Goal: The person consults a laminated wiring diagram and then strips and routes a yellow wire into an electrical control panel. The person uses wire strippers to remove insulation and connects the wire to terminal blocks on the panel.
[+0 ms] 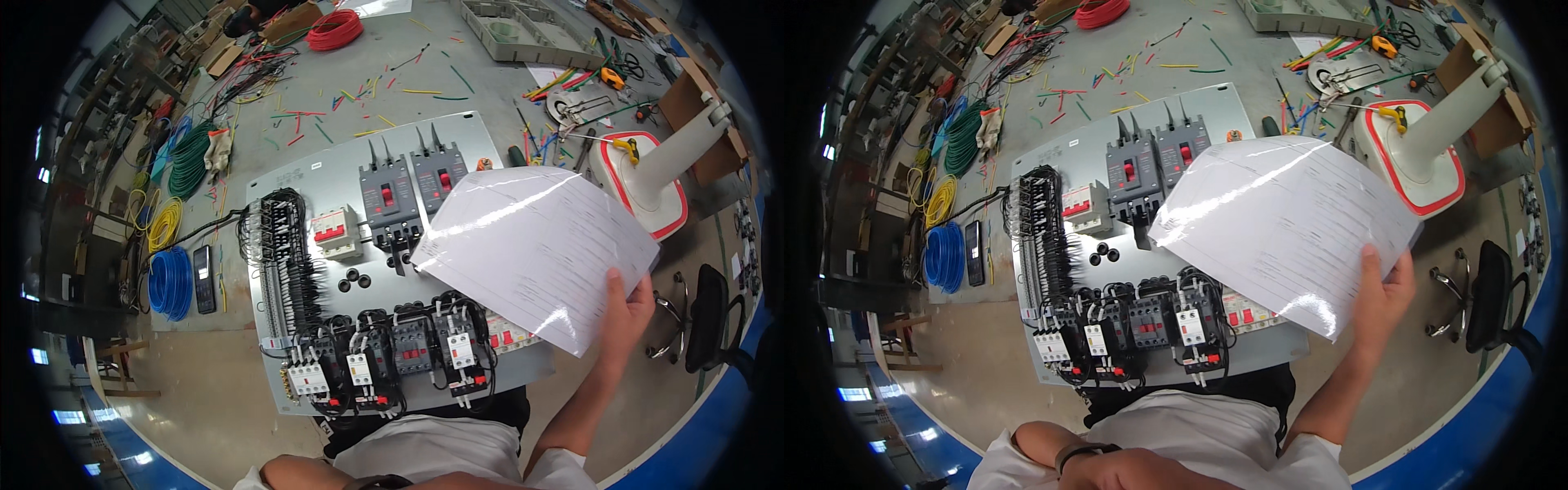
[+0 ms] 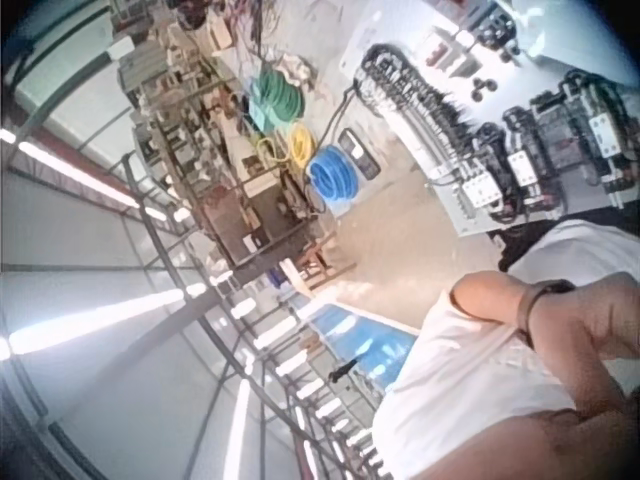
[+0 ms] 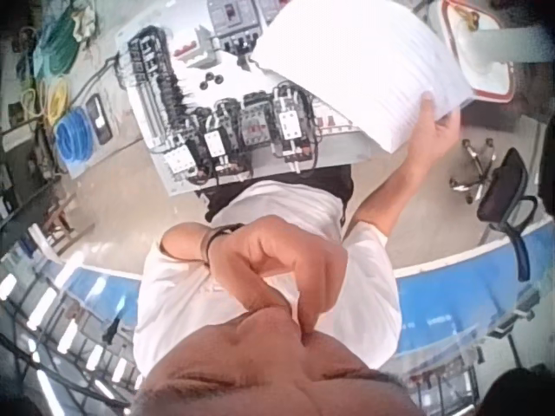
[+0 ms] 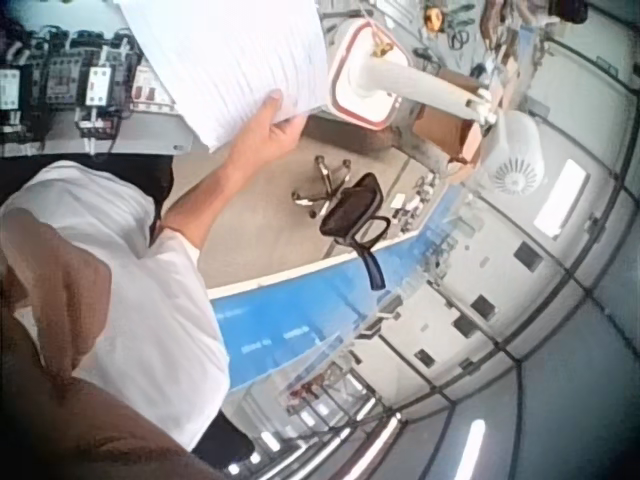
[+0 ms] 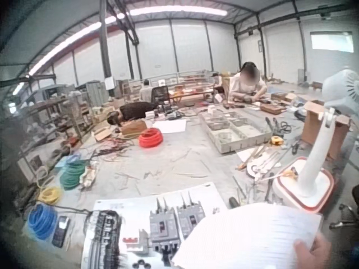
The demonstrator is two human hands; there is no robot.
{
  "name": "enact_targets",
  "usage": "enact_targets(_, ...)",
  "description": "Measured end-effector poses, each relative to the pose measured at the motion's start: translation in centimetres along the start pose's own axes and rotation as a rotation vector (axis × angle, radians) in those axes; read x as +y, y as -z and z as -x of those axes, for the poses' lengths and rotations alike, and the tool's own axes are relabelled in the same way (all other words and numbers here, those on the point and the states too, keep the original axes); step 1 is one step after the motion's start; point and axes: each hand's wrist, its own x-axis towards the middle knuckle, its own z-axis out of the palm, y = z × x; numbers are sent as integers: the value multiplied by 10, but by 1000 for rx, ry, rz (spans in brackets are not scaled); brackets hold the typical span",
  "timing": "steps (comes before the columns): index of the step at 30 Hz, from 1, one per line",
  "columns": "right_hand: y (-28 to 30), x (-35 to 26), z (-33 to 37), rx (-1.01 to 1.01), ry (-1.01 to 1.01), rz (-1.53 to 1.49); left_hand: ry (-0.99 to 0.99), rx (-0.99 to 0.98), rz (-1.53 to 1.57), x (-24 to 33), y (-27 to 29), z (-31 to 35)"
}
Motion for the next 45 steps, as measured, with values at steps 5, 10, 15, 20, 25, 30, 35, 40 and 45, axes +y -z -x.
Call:
enact_targets(5,5,-2,3,-4,-12,24,45,30,32,14,-8,7)
enact_targets(10,12,-12,1,-60,-32,31,23,58,-43,17,-8,19)
enact_targets(15,18,-21,1,-105,-66,20,75,159,-258,42,7,47)
enact_targets(20,21,-15,-5,-139,-42,57,-1,347,-502,87,6,82)
enact_targets(25,23,3,-15,-98,-59,158,-373,617,-669,147,13,151)
enact_targets(30,31,13,-18,-85,-63,160,-546,987,-1017,227,12,200)
enact_targets(35,14,-11,-16,-190,15,261,-650,1317,-1251,307,44,264)
enact_targets(40,5,-21,-18,-159,48,331,-681,1597,-1400,402,82,297)
enact_targets(45,28,-3,-33,-135,129,427,-531,1699,-1959,507,134,325)
